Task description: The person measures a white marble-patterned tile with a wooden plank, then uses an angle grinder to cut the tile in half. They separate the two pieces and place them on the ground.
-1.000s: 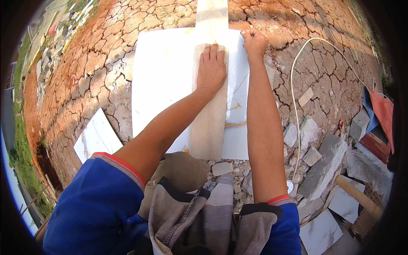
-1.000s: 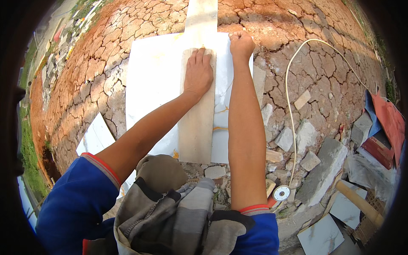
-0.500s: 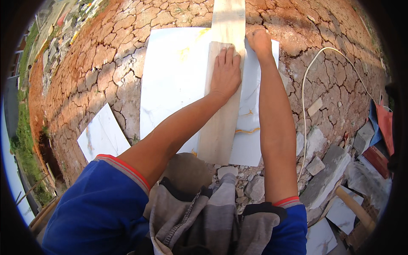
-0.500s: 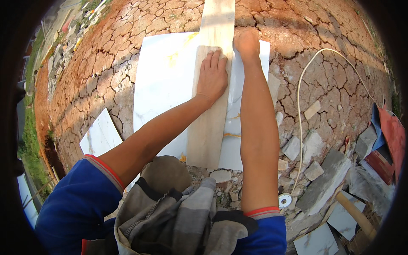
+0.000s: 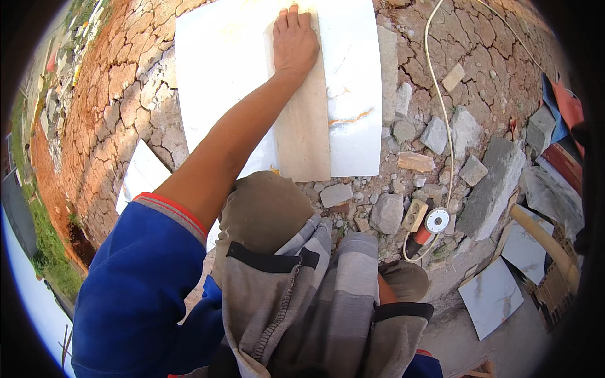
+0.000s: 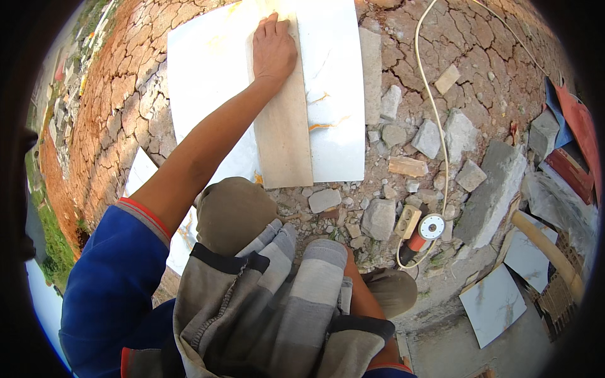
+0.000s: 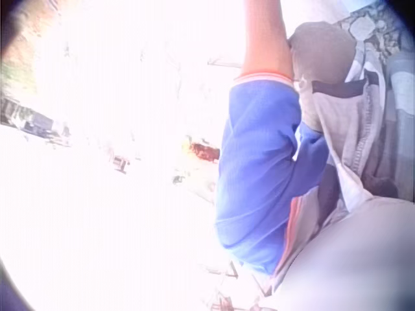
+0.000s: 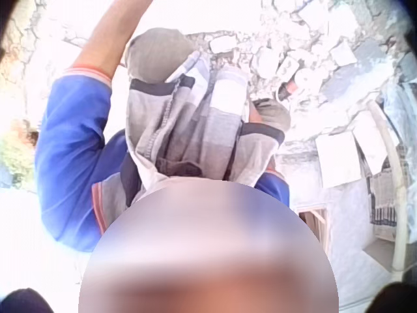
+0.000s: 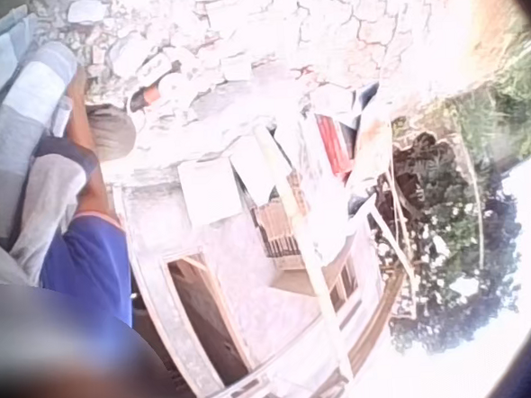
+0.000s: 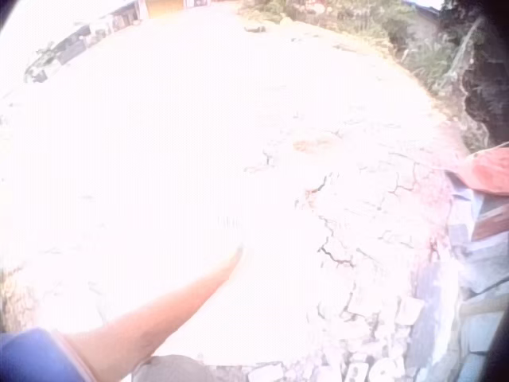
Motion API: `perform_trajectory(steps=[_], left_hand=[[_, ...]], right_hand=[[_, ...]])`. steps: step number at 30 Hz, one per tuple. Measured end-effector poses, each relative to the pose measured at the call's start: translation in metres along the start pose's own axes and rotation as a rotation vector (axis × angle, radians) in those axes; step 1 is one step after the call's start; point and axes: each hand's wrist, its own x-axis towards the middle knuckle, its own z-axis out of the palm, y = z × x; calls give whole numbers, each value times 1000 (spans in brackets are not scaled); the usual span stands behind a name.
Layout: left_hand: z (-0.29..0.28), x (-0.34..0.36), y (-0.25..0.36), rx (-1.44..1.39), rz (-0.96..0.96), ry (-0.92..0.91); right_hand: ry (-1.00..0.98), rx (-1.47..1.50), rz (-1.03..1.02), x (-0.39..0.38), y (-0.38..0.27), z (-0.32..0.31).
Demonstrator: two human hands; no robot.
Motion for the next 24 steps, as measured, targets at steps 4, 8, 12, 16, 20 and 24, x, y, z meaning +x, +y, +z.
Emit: perform_trajectory(steps=[4,8,12,16,20,24], left_hand=[[-3,3,0,31,-40,-6],[-3,8,-2,77,-127,62],[-8,7,0,57,-159,64],[-31,20,-3,-53,-234,-33],[-90,43,-65,-133,-151,31],[-173,10,-188,15,36,129]], right_hand=[[631,725,-138,32,6,8],[314,1707,-89,64,-45,32],[380,1991,-129,63,-97,44],[522,1902,-295,38,-119,41],[588,1334,-622,30,-115,47],[930,1378,-407,75,-58,35]])
